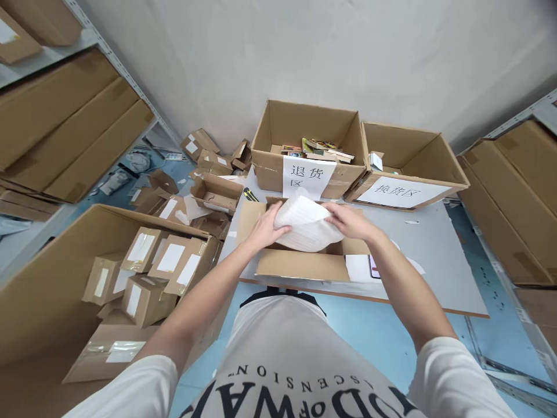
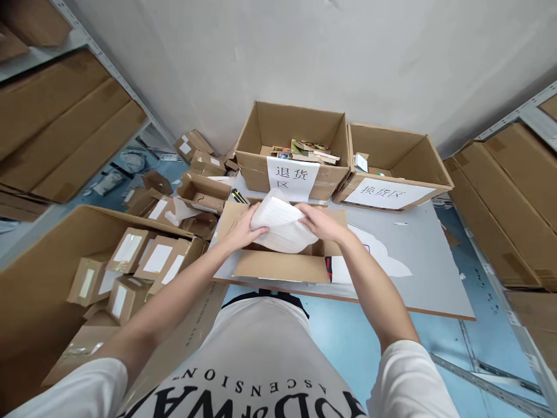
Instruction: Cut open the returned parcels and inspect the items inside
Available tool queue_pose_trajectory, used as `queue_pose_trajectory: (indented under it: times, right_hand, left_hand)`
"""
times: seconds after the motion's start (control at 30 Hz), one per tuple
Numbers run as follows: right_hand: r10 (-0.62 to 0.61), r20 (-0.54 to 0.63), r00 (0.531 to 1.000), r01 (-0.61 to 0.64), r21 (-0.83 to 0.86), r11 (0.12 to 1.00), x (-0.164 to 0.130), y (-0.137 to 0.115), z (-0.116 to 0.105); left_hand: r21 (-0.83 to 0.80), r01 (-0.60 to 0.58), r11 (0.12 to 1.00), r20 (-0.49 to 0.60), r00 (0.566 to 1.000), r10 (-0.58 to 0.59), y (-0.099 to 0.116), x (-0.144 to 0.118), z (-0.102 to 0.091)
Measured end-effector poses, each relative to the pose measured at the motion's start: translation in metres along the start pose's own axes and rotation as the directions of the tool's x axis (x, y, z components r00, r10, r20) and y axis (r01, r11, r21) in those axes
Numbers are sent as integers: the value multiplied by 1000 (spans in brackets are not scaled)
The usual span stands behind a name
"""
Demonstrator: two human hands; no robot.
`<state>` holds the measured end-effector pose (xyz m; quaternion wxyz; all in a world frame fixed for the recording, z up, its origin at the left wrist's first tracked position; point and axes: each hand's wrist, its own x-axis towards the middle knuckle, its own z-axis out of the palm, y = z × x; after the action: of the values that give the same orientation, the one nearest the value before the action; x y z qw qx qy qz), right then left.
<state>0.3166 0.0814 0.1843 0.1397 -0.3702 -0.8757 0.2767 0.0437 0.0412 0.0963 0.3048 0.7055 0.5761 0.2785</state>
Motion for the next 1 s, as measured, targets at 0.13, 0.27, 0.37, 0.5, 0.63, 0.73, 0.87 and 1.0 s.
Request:
queue_pose_trajectory:
  times: [0.13,0.27,0.37,0.5,0.63,0.73,0.87,1.0]
  right_hand:
    - [-74,-79,994,74,-13,997,10,-31,-48]
    - [13,-581,813,60,107,993,4,-33,-49]
    - [212,-880,425,90,274,958,-10,-28,-6]
    - [531,-718,450,9,598,801,-24,-28,69]
    - [621,-512,594,13,777,629,-27,-31,108]
    - [646,-429,631,3,834,551,-23,-32,116]
    - [618,-356,701,-18,857,514,-13,-40,123]
    - [572,-536,621,-89,676,731,-2,-51,130]
  left_hand:
    - [-441,-61,896,105,987,119,14,12,-14]
    - [-722,-18,691,26,998,53,23,9,-17]
    - [-848,66,527,44,998,-54,20,4,-17]
    - [-892,144,429,104,988,-114,5,-2,-19]
    - [-891,202,406,154,977,-148,-9,-10,-22]
    - [-895,230,384,170,968,-182,-14,-17,-25]
    - [-896,270,352,207,956,-207,-17,-25,-28]
    - [-897,248,366,159,954,-254,-20,-27,-29]
